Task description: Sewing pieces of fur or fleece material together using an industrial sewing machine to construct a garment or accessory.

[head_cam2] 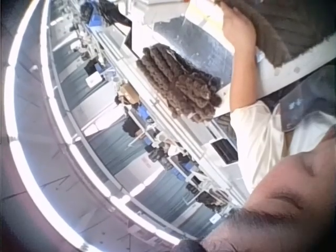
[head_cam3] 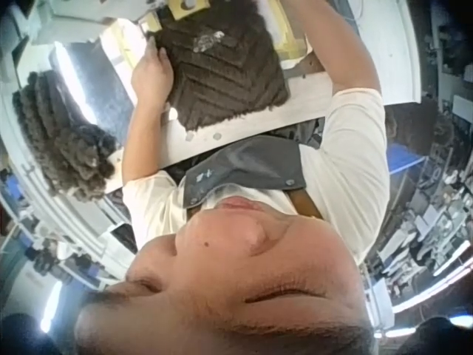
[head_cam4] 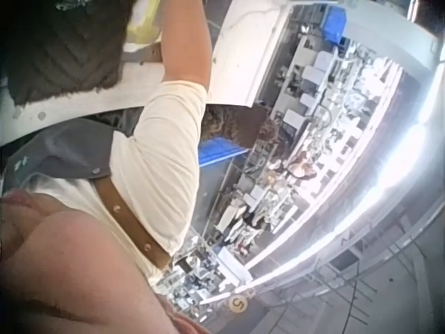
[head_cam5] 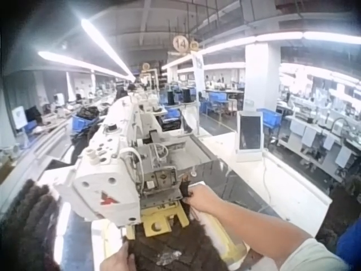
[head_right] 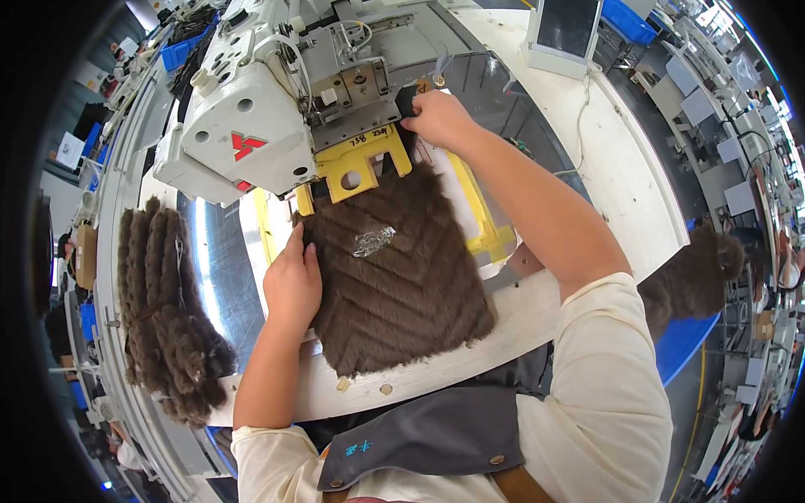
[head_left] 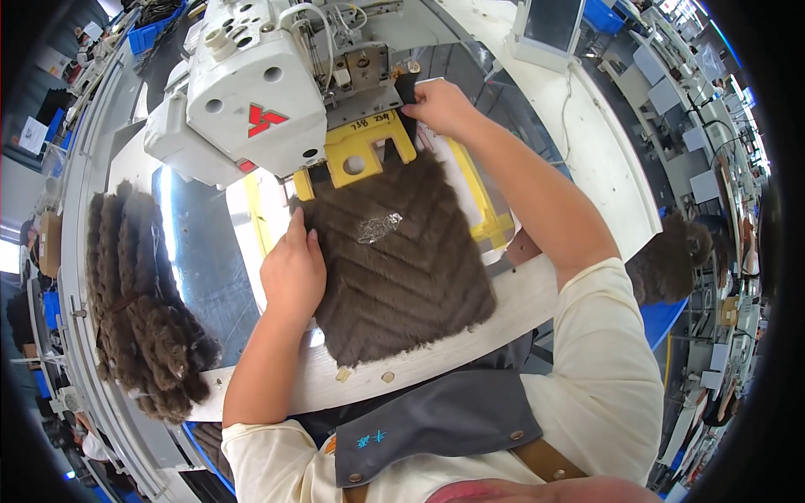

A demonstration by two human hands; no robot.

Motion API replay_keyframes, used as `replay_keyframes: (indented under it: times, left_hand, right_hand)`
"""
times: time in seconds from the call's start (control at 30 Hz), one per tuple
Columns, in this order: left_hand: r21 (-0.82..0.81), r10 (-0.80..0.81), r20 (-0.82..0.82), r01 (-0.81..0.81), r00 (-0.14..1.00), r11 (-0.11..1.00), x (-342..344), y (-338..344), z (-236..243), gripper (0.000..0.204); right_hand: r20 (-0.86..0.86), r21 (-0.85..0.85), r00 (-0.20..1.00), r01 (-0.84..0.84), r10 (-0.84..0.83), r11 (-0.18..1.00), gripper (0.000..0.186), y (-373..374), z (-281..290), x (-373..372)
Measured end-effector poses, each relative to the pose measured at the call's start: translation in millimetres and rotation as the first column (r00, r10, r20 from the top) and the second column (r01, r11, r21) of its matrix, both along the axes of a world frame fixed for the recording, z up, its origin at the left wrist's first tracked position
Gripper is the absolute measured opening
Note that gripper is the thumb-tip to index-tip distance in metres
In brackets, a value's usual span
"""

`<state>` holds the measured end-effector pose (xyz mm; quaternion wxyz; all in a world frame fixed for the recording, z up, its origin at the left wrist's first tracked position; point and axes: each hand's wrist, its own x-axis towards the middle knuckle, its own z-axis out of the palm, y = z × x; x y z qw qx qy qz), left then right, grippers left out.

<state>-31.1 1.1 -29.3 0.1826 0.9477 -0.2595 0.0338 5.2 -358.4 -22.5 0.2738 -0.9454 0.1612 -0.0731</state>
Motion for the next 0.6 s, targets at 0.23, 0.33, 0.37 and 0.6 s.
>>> replay_keyframes:
  times: [0.23, 0.33, 0.37, 0.6]
  left_hand:
    - [-0.038, 0.003, 0.005, -0.002, 1.000, 0.999, -1, 4, -1, 0.039]
    - [-0.046, -0.014, 0.010, 0.015, 1.000, 0.999, -2, 5, 0, 0.039]
    - [-0.050, -0.005, 0.004, 0.005, 1.000, 0.999, -2, 5, 0, 0.039]
    - [-0.051, -0.032, 0.034, 0.034, 0.999, 0.998, 3, 4, -1, 0.040]
  right_hand:
    - [0.133, 0.354, 0.950, 0.220, -0.282, 0.909, 0.050, 18, 4, -15]
    - [0.025, 0.436, 0.981, 0.161, -0.191, 0.885, 0.049, 40, 23, -68]
    - [0.010, 0.572, 0.981, 0.151, -0.191, 0.806, 0.048, 47, 19, -88]
    - [-0.269, 0.610, 0.962, 0.211, -0.051, 0.764, 0.045, 71, 40, -136]
